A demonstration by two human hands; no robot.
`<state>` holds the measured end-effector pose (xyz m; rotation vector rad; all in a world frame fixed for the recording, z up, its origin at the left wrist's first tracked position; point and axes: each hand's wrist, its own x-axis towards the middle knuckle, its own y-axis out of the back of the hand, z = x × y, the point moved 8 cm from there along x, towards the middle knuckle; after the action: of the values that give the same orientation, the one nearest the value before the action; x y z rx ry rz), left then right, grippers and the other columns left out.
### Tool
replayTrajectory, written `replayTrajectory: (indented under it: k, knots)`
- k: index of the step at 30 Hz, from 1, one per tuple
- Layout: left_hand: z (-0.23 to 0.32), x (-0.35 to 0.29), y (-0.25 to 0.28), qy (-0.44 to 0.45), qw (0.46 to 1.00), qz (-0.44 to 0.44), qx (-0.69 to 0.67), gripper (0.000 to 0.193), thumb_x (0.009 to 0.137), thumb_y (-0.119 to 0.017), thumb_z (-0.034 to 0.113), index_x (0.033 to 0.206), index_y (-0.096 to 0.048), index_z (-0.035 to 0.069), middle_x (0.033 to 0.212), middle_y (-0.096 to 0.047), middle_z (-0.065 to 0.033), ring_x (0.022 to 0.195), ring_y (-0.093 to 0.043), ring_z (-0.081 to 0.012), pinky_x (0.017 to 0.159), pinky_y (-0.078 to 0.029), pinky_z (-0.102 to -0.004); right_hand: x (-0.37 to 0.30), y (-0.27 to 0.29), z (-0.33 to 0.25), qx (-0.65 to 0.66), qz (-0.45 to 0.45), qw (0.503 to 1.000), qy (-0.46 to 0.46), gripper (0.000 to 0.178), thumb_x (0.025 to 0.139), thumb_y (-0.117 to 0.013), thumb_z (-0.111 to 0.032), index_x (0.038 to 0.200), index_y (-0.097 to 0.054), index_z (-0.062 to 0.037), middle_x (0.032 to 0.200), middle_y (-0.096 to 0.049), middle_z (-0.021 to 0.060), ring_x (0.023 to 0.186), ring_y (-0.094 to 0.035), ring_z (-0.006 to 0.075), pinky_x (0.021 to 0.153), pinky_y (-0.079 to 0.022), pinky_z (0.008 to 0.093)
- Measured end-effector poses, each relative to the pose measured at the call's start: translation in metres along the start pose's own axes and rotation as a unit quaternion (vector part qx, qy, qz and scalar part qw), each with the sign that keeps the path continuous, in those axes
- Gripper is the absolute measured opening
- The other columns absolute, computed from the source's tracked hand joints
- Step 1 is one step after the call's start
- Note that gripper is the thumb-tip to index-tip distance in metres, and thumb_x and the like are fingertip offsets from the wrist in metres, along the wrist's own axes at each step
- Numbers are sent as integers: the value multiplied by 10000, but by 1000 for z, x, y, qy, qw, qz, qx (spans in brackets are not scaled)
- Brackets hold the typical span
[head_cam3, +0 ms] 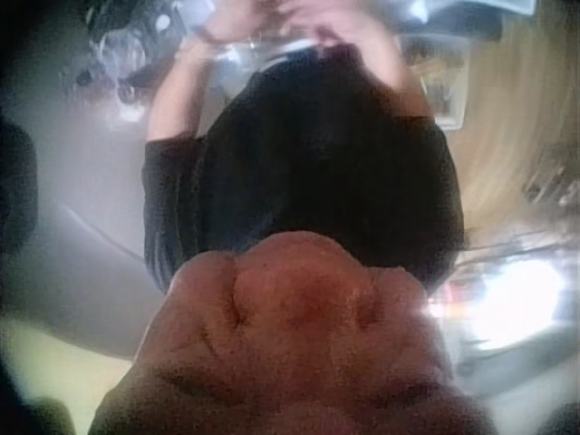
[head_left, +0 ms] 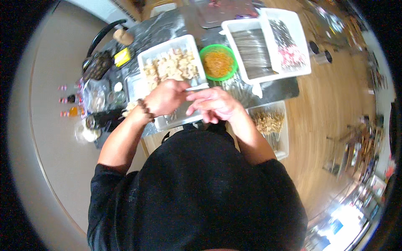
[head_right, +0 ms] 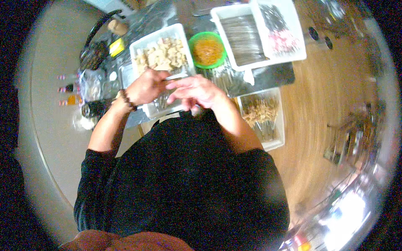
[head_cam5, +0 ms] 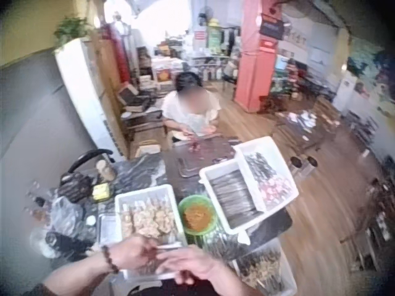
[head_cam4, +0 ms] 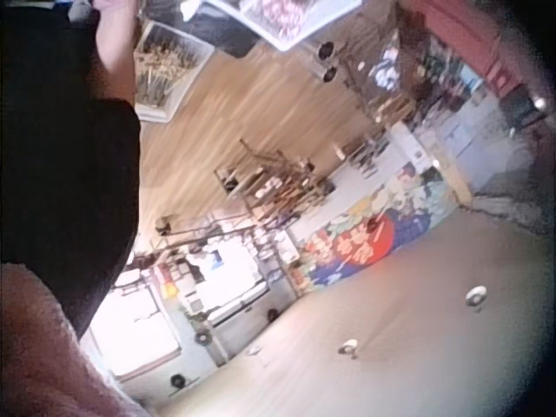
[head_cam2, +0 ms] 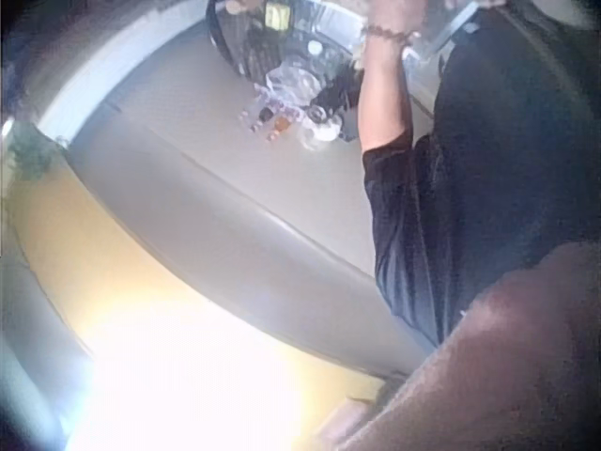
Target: The person assembles food skewers by inserting metal skewers into pieces of food and arranging them in a tray. The person repeatedly picks up skewers and food items, threads them, and places the completed skewers into a container.
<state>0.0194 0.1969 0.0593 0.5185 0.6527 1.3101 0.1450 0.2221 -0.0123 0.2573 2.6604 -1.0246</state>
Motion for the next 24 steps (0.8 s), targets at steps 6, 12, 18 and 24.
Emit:
replayTrajectory:
  k: [6,12,18,24]
  knots:
    - [23,-8,4,-3,989,2,150,137,864,-604,169,848,-682,58,745,-676,-204,777,-693,-400,686,-540,-505,-26,66,14,102,152,980,82,558,1083,-426,-416,1376,-530,48,1082,-731,211,428,-445,68,361,-351,211]
    - [16,-24,-25,-16,955,-38,294,165,849,-564,150,839,-714,81,734,-705,-173,715,-725,-338,643,-568,-456,-11,16,3,-159,162,974,-6,248,975,-675,-172,1112,-711,31,838,-731,82,509,-565,61,395,-405,209]
    - [-4,-26,-31,25,969,-51,242,137,849,-569,121,875,-694,73,821,-719,-168,791,-716,-368,673,-564,-471,2,18,14,-180,243,951,66,145,941,-712,-121,919,-736,20,677,-634,1,490,-521,47,414,-385,215]
    - [-15,-32,-17,-14,994,-42,97,115,827,-616,89,906,-692,52,859,-701,-206,812,-680,-418,670,-524,-510,15,18,14,-110,170,979,36,138,913,-724,-75,974,-698,47,763,-680,75,558,-638,117,435,-494,242]
